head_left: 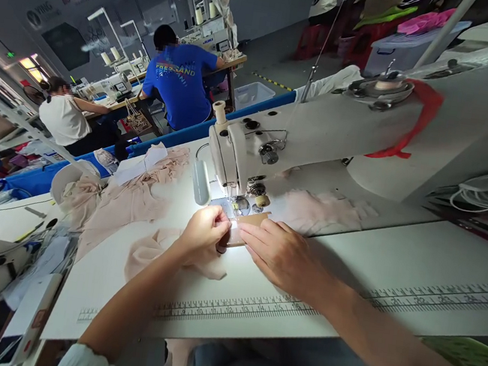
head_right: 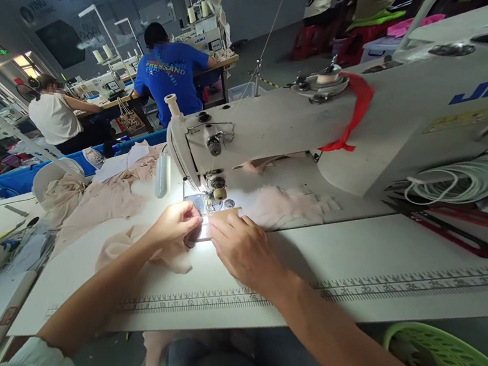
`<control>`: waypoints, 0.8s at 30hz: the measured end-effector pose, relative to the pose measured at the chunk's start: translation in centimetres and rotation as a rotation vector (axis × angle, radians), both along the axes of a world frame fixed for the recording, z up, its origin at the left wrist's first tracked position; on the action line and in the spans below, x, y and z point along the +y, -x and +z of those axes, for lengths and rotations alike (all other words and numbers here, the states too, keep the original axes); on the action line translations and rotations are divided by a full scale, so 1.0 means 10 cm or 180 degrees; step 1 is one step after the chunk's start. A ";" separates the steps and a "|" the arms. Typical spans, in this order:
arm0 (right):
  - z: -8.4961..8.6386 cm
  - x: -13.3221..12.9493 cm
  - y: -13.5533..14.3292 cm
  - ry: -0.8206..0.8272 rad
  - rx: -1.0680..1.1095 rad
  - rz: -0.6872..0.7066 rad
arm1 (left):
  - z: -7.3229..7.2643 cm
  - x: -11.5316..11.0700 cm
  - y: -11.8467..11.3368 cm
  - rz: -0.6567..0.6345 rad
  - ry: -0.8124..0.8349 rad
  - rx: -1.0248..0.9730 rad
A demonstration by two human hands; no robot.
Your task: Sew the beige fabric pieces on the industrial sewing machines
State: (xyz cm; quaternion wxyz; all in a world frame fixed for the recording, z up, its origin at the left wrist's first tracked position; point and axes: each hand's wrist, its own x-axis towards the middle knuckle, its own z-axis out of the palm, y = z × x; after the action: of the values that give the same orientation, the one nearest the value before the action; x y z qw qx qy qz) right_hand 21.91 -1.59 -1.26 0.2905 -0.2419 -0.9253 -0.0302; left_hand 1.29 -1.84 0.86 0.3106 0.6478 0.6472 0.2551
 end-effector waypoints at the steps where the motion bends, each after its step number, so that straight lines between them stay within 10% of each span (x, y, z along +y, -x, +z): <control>1: 0.00 0.01 -0.01 0.0033 0.0050 0.0006 | 0.00 0.00 0.00 0.0022 0.0004 0.0020; 18: 0.04 0.04 0.08 0.0081 -0.0369 -0.0278 | -0.02 0.01 0.00 0.0059 0.0069 0.0266; 24: 0.03 0.04 0.14 -0.0298 -0.0559 -0.0373 | 0.09 -0.09 -0.03 -0.0238 -0.0804 0.1770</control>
State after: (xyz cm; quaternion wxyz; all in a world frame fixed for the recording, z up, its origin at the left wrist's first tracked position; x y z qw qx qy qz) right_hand 20.48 -1.22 -1.00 0.2170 -0.2782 -0.9290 -0.1115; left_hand 1.57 -2.74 1.76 0.0478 0.7495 0.6463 0.1349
